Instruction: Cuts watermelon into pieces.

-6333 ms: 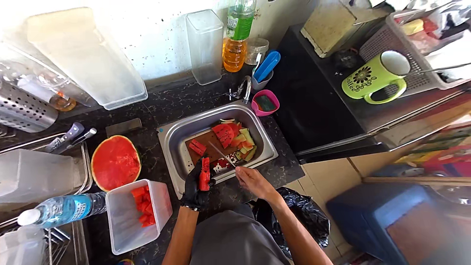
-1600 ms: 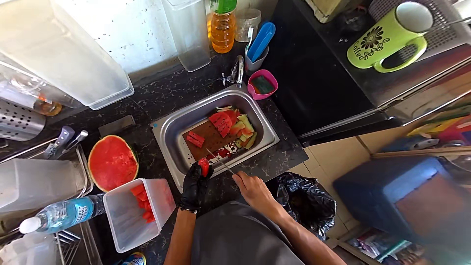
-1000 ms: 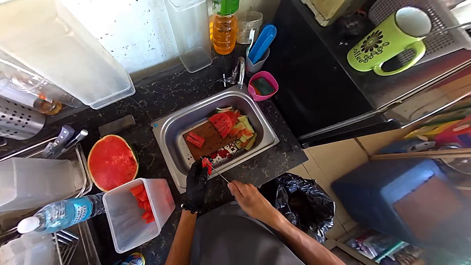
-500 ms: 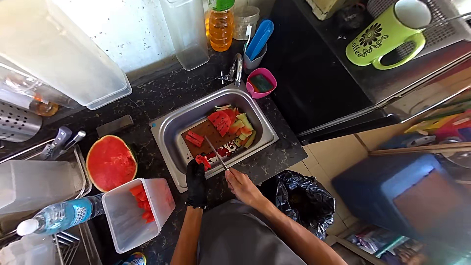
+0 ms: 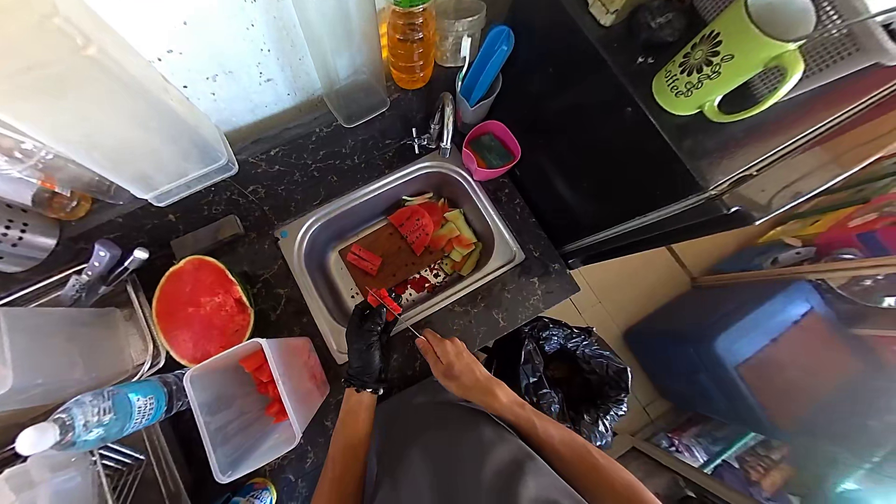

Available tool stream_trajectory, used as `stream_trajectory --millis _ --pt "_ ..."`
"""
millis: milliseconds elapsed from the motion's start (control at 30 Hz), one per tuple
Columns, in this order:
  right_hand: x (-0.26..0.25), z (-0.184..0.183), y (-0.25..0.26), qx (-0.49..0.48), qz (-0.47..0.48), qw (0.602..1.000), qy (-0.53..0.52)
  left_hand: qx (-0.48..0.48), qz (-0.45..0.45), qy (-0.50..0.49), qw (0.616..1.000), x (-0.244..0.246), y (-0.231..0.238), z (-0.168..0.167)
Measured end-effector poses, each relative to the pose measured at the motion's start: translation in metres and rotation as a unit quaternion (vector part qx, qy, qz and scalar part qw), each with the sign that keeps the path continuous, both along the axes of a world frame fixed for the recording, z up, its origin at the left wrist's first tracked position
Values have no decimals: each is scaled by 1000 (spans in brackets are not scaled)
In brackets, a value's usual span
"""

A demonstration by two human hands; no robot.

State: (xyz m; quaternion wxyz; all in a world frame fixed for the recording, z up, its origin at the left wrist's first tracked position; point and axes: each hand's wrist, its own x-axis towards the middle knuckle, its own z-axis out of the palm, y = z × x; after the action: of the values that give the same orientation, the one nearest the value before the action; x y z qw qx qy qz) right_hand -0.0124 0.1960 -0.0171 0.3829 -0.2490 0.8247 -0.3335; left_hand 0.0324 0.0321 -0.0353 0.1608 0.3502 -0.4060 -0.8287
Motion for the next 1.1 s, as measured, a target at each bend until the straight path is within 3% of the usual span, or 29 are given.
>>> stream_trajectory --millis 100,233,467,767,1100 --pt "-4 -3 -5 -20 -18 999 -44 -31 -31 -5 999 1 3 -2" --pt "-12 -6 -7 -119 -75 967 -211 -22 -36 -16 999 -2 3 1" --pt "-17 2 0 -74 -28 995 -63 8 -2 -18 1000 -6 -1 6" --pt "-20 0 1 -74 6 997 -21 119 18 58 991 -4 -4 5" --pt "-33 -9 -21 -52 4 998 -27 103 25 40 994 -1 -7 12"
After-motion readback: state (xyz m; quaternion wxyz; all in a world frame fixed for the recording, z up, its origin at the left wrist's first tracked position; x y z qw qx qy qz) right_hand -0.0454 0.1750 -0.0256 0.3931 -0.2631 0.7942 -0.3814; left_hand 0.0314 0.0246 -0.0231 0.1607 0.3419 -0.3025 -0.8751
